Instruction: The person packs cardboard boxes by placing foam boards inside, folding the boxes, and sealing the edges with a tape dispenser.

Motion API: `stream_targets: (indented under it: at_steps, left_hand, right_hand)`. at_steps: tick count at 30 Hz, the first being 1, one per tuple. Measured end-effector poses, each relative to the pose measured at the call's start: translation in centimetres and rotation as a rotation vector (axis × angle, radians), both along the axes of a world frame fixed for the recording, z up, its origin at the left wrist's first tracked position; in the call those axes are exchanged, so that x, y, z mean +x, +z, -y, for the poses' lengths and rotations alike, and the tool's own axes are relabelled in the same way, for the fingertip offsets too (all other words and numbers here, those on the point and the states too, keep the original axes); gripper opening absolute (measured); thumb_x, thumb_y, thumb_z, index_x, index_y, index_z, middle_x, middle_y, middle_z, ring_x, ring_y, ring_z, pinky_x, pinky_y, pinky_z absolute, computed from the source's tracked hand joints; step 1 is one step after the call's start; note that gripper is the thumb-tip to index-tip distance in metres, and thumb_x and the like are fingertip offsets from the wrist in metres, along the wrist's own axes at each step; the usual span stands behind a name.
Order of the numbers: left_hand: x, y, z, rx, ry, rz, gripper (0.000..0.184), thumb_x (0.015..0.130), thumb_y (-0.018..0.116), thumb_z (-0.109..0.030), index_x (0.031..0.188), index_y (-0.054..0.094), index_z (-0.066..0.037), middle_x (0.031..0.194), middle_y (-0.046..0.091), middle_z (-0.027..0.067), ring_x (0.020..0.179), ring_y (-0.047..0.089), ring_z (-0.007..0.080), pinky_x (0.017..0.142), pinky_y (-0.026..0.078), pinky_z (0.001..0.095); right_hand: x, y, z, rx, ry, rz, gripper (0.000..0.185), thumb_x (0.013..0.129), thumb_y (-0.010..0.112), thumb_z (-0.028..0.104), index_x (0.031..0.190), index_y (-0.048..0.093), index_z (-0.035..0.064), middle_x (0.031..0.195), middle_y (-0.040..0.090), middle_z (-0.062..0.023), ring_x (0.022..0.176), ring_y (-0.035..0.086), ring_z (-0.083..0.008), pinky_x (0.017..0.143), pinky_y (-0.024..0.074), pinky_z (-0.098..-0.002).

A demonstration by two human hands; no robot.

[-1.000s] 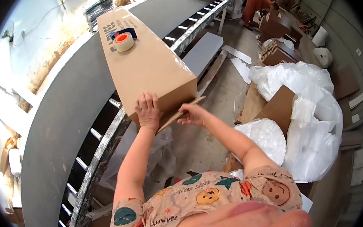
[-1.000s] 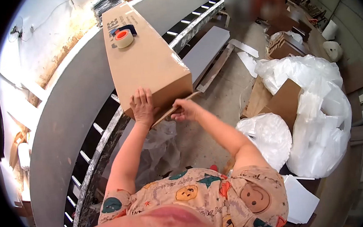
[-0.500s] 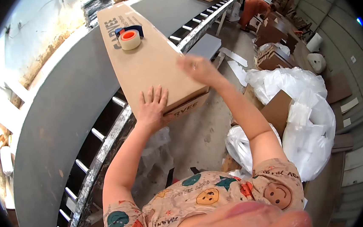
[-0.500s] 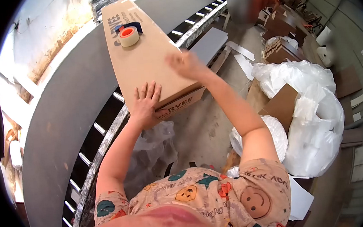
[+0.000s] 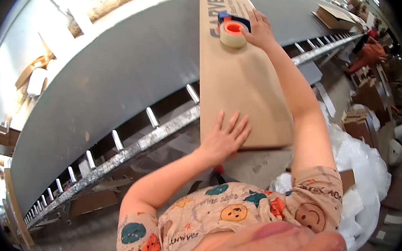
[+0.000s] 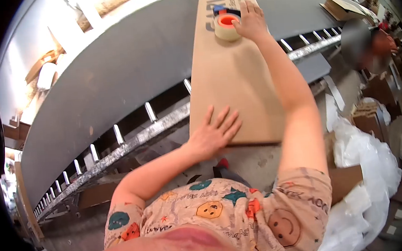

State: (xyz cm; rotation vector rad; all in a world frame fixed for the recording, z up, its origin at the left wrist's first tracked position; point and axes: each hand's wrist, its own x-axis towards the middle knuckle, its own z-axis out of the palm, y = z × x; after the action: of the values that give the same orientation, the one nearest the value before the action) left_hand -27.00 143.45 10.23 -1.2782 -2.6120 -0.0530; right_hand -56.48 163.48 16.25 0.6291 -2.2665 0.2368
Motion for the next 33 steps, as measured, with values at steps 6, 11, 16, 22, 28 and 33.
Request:
stream_targets:
  at_steps: [6,11,16,22,28,33]
  left_hand:
    - [0.4,0.8,0.9,0.017,-0.005,0.155,0.098,0.061,0.075,-0.046,0.141,0.032,-0.009,0.147,0.031,0.0119,0.137,0.025,0.0327,0.108,0.016,0.06]
    - [0.6,-0.1,1.6,0.02,-0.028,0.04,0.092,0.068,0.071,-0.048,0.141,0.033,-0.008,0.146,0.031,0.0141,0.136,0.027,0.0326,0.108,0.017,0.0595]
    - [0.3,-2.1,1.8,-0.031,-0.084,-0.03,0.086,0.074,0.068,-0.046,0.139,0.033,-0.003,0.142,0.034,0.0188,0.132,0.032,0.0328,0.103,0.025,0.0571]
    - [1.2,-2.0,3.4,0.079,-0.139,-0.03,0.076,0.079,0.065,-0.038,0.138,0.033,-0.002,0.14,0.037,0.0189,0.132,0.033,0.0305,0.104,0.026,0.053]
    - [2.5,-1.4,4.0,0.286,-0.046,0.093,0.064,0.066,0.075,-0.033,0.117,0.049,-0.006,0.12,0.05,0.0111,0.12,0.043,0.0267,0.1,0.031,0.047]
    - [2.5,-1.8,4.3,0.399,0.08,0.027,0.056,0.061,0.076,-0.03,0.107,0.054,-0.008,0.108,0.053,0.0079,0.112,0.047,0.0243,0.092,0.034,0.0411]
  right_hand:
    - [-7.6,2.7,3.0,0.059,-0.225,1.05,0.046,0.075,0.066,0.032,0.104,0.059,-0.0032,0.092,0.064,-0.0172,0.078,0.066,-0.0256,0.062,0.0546,-0.0366]
    - [2.9,1.4,-0.6,-0.498,-0.285,1.494,0.028,0.074,0.063,0.039,0.079,0.054,0.0127,0.054,0.046,-0.002,0.04,0.04,-0.0115,0.039,0.0317,-0.0209]
    - [21.8,0.4,-8.7,-0.759,-0.554,1.326,0.049,0.076,0.061,0.039,0.11,0.056,0.0046,0.093,0.063,-0.0112,0.077,0.065,-0.0249,0.06,0.0559,-0.0416]
    - [48.1,-2.4,-6.8,-1.786,-0.401,1.194,0.047,0.078,0.057,0.027,0.12,0.054,0.0057,0.114,0.06,-0.0119,0.104,0.058,-0.0268,0.089,0.0484,-0.0483]
    - [44.4,1.7,2.4,-1.428,-0.107,1.007,0.035,0.085,0.058,0.021,0.113,0.06,0.0001,0.12,0.058,-0.0081,0.109,0.056,-0.0185,0.097,0.0409,-0.0304]
    - [30.2,9.3,7.9,-0.355,-0.476,0.876,0.033,0.075,0.071,0.032,0.1,0.071,0.0105,0.073,0.067,-0.0095,0.063,0.061,-0.0163,0.064,0.0538,-0.0305]
